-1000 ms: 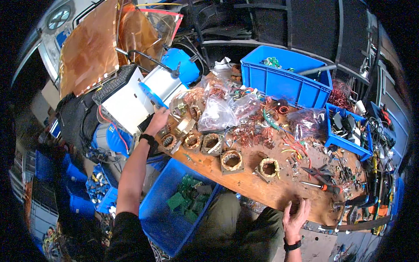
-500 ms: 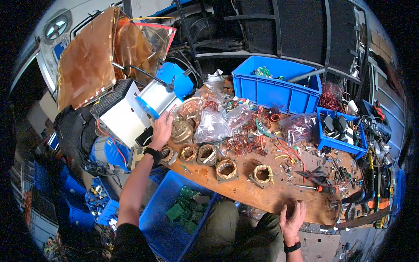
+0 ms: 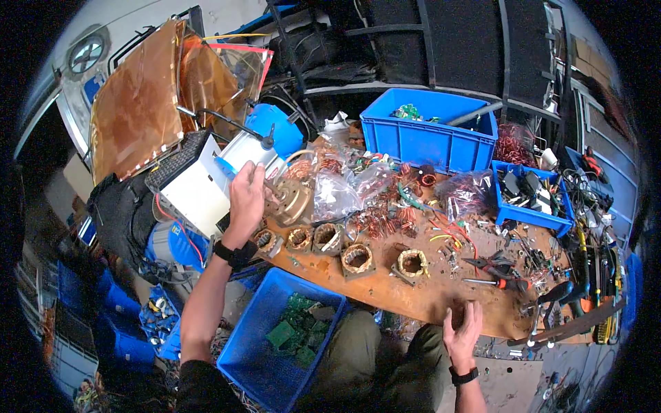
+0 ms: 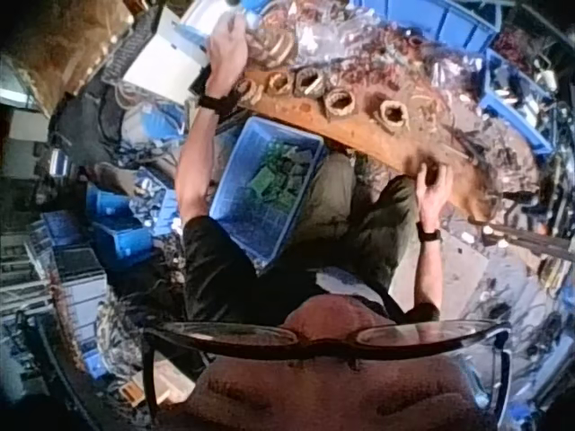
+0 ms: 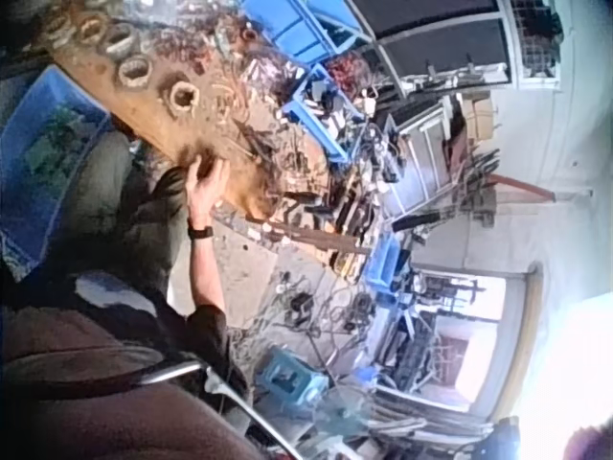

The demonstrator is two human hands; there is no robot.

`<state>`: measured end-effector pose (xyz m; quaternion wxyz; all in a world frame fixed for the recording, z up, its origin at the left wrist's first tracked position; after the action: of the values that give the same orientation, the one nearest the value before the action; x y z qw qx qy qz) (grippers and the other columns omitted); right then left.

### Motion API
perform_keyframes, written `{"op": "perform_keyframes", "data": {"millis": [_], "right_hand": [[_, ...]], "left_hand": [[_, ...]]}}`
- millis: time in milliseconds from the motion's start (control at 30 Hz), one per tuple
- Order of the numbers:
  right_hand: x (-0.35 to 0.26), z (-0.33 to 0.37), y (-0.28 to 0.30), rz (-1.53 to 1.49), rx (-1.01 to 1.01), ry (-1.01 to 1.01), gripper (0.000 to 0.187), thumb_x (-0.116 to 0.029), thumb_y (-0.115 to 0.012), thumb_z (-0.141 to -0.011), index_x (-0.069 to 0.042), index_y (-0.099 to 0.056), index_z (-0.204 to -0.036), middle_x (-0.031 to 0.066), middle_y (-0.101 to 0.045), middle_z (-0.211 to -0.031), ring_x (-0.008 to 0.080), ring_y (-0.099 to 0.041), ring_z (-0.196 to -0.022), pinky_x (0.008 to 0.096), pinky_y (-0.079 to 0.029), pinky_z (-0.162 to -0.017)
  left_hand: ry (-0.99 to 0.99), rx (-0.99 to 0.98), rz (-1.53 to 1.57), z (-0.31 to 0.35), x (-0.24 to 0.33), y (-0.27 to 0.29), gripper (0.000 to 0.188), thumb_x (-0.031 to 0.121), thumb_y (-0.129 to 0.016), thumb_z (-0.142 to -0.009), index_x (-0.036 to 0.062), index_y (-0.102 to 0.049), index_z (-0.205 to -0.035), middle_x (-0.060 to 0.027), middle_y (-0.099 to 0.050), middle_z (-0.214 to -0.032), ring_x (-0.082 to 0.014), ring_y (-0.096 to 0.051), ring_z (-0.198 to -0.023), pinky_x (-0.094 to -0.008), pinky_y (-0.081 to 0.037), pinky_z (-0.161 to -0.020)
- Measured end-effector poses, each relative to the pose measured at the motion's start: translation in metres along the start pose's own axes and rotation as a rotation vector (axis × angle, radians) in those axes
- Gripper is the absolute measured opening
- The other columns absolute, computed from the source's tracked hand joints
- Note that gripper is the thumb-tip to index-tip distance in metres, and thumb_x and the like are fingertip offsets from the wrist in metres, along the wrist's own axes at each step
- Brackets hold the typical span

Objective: The person walks through a cluttered workshop and sits on the floor. They then move to a workbench and pick up a small cylindrical electrical component, using a screwdriver to remove a screw from its center. They proceed to pick up a larger circular stator component and use pliers to pull out a pin from its center.

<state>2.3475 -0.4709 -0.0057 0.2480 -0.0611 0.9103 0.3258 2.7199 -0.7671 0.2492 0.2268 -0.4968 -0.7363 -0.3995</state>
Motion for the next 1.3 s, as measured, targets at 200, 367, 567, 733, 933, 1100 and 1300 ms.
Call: {"op": "perform_keyframes", "data": {"millis": [200,367,567,733,933,1100,1300], "right_hand": [[-0.048,-0.023,0.010,-0.842,-0.271,-0.437,0.053,-0.017,-0.076,-0.094,-0.002,-0.056,-0.141,0.0163,-0.064,-0.130,0.0263,-0.063,-0.121,0.0404,-0.050,-0.104],[-0.095,-0.020,-0.014,-1.697,-0.516,-0.683,0.093,-0.064,-0.061,-0.100,-0.009,-0.023,-0.164,0.0220,-0.048,-0.156,0.0383,-0.051,-0.143,0.0566,-0.044,-0.118],[-0.089,-0.003,0.006,-1.935,-0.457,-0.868,0.087,-0.071,-0.054,-0.100,-0.011,-0.037,-0.161,0.0147,-0.052,-0.156,0.0326,-0.056,-0.140,0.0550,-0.050,-0.114],[-0.059,0.036,0.009,-2.060,-0.243,-1.069,0.085,-0.073,-0.046,-0.101,-0.009,-0.043,-0.157,0.0151,-0.054,-0.154,0.0315,-0.059,-0.135,0.0509,-0.052,-0.112],[-0.032,0.068,0.003,-2.138,-0.284,-1.048,0.082,-0.068,-0.048,-0.101,-0.008,-0.045,-0.156,0.0156,-0.057,-0.151,0.0298,-0.060,-0.134,0.0489,-0.052,-0.112],[-0.036,0.073,-0.003,-2.055,-0.305,-0.977,0.085,-0.064,-0.060,-0.097,-0.007,-0.043,-0.157,0.0156,-0.056,-0.152,0.0289,-0.059,-0.136,0.0481,-0.050,-0.114],[-0.039,0.075,-0.001,-1.941,-0.370,-0.905,0.103,-0.058,-0.078,-0.087,-0.004,-0.032,-0.161,0.0145,-0.051,-0.155,0.0268,-0.054,-0.140,0.0455,-0.046,-0.118]], "left_hand": [[0.042,-0.170,0.307,0.052,0.062,-0.040,0.027,0.020,-0.055,-0.111,-0.0008,-0.057,-0.095,-0.0029,-0.056,-0.079,-0.0093,-0.060,-0.058,-0.0305,-0.058,-0.054],[0.019,-0.357,0.418,0.110,0.109,-0.095,0.026,0.018,-0.056,-0.111,0.0005,-0.056,-0.093,-0.0014,-0.052,-0.074,-0.0089,-0.060,-0.058,-0.0304,-0.055,-0.054],[-0.353,-0.520,0.167,0.181,0.157,-0.143,0.022,0.014,-0.067,-0.103,0.0012,-0.056,-0.089,-0.0168,-0.053,-0.074,-0.0353,-0.061,-0.062,-0.0449,-0.045,-0.058],[-0.325,-0.724,0.233,0.223,0.151,-0.156,0.025,0.014,-0.079,-0.095,0.0023,-0.058,-0.103,-0.0094,-0.066,-0.095,-0.0186,-0.063,-0.101,-0.0382,-0.052,-0.089],[-0.147,-0.777,0.235,0.266,0.122,-0.168,0.039,0.003,-0.087,-0.084,0.0041,-0.055,-0.106,-0.0134,-0.071,-0.116,-0.0225,-0.070,-0.109,-0.0374,-0.054,-0.098],[-0.069,-0.690,0.147,0.281,0.112,-0.169,0.041,0.003,-0.089,-0.082,0.0027,-0.058,-0.109,-0.0105,-0.071,-0.117,-0.0203,-0.069,-0.108,-0.0368,-0.055,-0.096],[-0.131,-0.652,0.296,0.285,0.097,-0.164,0.032,-0.001,-0.087,-0.080,0.0035,-0.064,-0.102,-0.0104,-0.072,-0.111,-0.0278,-0.068,-0.107,-0.0418,-0.055,-0.099]]}}
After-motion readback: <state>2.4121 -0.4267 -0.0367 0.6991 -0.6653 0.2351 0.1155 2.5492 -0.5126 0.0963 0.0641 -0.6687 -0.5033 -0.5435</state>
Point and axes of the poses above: each hand's wrist, its own z-axis away from the middle knuckle, its own y-axis out of the back of the hand, x = y × z, the point moved 3 cm from there along -z, towards the middle knuckle
